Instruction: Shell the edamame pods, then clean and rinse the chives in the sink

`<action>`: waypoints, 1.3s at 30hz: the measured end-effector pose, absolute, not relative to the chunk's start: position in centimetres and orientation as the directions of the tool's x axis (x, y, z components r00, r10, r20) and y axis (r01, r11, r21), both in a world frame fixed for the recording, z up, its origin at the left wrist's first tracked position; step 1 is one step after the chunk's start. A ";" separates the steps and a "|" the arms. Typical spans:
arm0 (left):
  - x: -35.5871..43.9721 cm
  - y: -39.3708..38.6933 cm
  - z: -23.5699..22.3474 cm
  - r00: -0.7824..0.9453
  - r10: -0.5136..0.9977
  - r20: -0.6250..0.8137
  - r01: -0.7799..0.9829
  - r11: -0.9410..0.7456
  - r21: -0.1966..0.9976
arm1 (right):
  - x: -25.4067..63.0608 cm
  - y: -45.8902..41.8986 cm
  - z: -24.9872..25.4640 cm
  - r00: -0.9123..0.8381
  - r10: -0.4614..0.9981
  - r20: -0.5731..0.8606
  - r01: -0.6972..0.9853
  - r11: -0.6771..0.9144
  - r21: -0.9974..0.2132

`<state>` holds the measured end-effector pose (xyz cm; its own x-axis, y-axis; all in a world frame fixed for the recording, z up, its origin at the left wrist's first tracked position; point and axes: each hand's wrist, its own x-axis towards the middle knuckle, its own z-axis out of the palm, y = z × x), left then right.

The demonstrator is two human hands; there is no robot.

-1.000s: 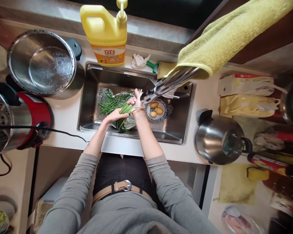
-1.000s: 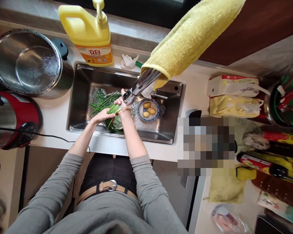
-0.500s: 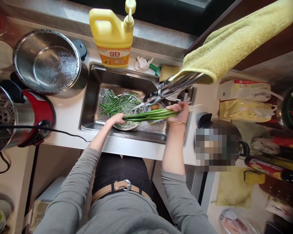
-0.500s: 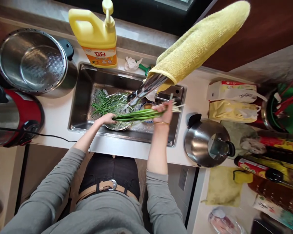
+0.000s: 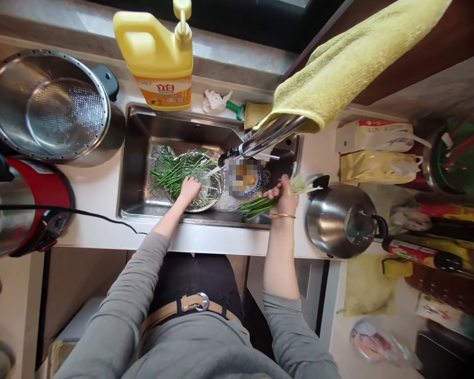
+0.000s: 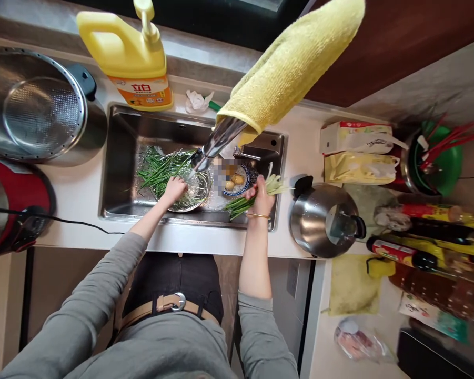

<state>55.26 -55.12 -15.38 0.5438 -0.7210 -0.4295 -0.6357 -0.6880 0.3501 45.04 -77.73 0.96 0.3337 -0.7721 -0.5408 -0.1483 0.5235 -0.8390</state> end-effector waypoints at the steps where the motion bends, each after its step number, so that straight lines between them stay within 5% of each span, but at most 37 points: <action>1: 55.4 -54.8 -15.4 0.536 -0.729 -0.425 -0.654 -0.677 0.337 | 45.1 -77.0 0.1 0.345 -0.755 -0.558 -0.163 0.537 -0.828; 6: 54.7 -53.9 -15.6 0.404 -0.816 -0.413 -0.756 -0.552 0.351 | 45.6 -74.0 -2.6 0.380 -0.689 -0.618 -0.188 0.596 -0.780; 9: 54.0 -54.1 -15.7 0.490 -0.798 -0.350 -0.715 -0.598 0.362 | 45.8 -73.3 -3.3 0.418 -0.668 -0.615 -0.188 0.599 -0.778; 14: 55.4 -54.1 -14.1 0.741 -0.613 -0.273 -0.344 -0.696 0.630 | 46.2 -73.2 -3.8 0.457 -0.666 -0.589 -0.207 0.565 -0.799; 18: 56.9 -54.5 -11.7 0.860 -0.453 -0.235 -0.016 -0.485 0.875 | 47.6 -71.6 -4.3 0.492 -0.621 -0.611 -0.294 0.542 -0.787; 21: 57.0 -55.0 -9.9 0.883 -0.383 -0.270 0.176 -0.261 0.949 | 49.2 -69.1 -5.0 0.561 -0.587 -0.584 -0.301 0.512 -0.804; 32: 54.3 -55.1 -6.2 0.727 -0.414 -0.547 0.625 0.072 0.777 | 52.0 -65.4 -6.0 0.626 -0.506 -0.593 -0.334 0.513 -0.791; 39: 54.0 -55.2 -6.2 0.606 -0.452 -0.655 0.740 0.017 0.672 | 51.6 -67.6 -6.6 0.619 -0.521 -0.588 -0.330 0.507 -0.796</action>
